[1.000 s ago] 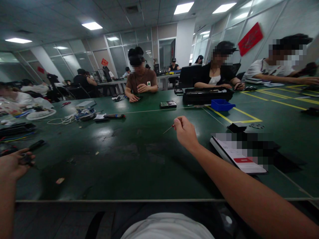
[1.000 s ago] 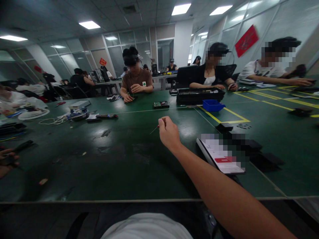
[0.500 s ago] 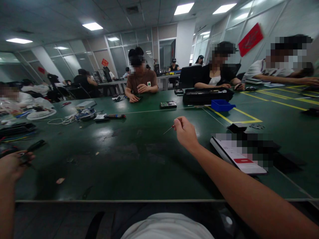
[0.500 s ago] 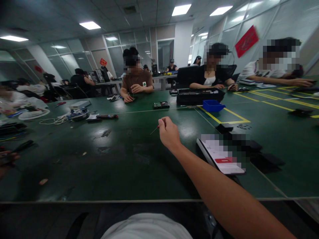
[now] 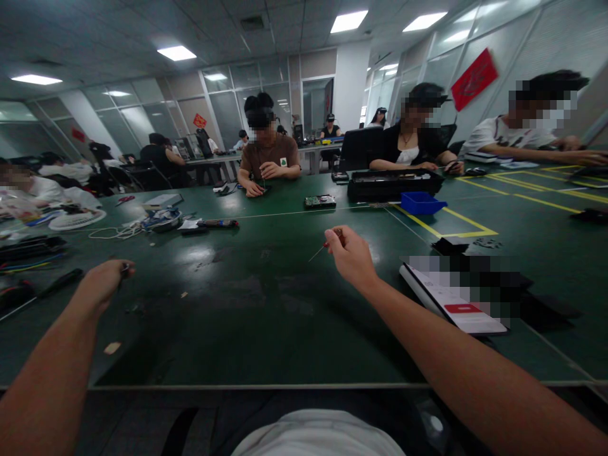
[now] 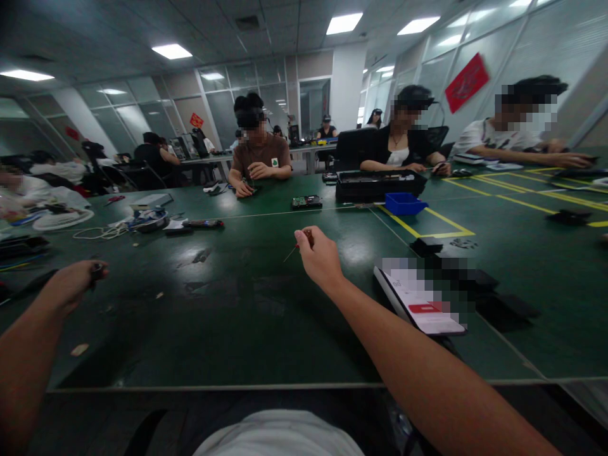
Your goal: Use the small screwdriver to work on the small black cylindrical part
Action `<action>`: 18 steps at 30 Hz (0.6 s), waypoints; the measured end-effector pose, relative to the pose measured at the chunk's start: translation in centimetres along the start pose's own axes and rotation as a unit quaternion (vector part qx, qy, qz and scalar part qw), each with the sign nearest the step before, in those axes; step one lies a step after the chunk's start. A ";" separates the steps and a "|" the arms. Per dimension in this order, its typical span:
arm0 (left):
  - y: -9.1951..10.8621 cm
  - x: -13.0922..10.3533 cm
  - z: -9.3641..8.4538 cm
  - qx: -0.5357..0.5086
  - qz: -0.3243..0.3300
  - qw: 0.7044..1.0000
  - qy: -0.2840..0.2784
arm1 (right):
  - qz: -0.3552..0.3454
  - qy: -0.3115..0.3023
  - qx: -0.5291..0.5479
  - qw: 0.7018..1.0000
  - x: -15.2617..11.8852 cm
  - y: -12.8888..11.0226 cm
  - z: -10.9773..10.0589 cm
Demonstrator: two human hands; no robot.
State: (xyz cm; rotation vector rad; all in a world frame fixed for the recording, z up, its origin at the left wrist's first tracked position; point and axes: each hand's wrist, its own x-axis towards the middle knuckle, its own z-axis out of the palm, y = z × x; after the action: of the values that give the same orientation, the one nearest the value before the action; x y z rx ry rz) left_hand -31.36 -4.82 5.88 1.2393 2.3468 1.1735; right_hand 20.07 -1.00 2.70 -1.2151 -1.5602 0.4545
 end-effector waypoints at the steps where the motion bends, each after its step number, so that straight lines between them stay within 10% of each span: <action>1: 1.5 -0.6 1.2 -0.004 0.015 1.000 -0.021 | 0.001 -0.002 0.002 1.000 0.0 0.1 0.0; 10: 13.1 -7.9 11.8 -0.141 0.136 0.960 -0.201 | -0.009 -0.010 -0.019 1.000 -0.2 -0.2 -0.2; 18: 16.5 -14.8 20.6 -0.129 0.229 0.907 -0.330 | -0.009 0.012 0.006 1.000 -0.5 -0.6 -0.1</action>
State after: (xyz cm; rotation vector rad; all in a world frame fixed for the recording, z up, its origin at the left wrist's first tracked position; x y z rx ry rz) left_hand -1.69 0.09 2.65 1.7877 1.4067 0.9256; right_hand 19.81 -1.68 2.99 -1.1927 -1.5437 0.4356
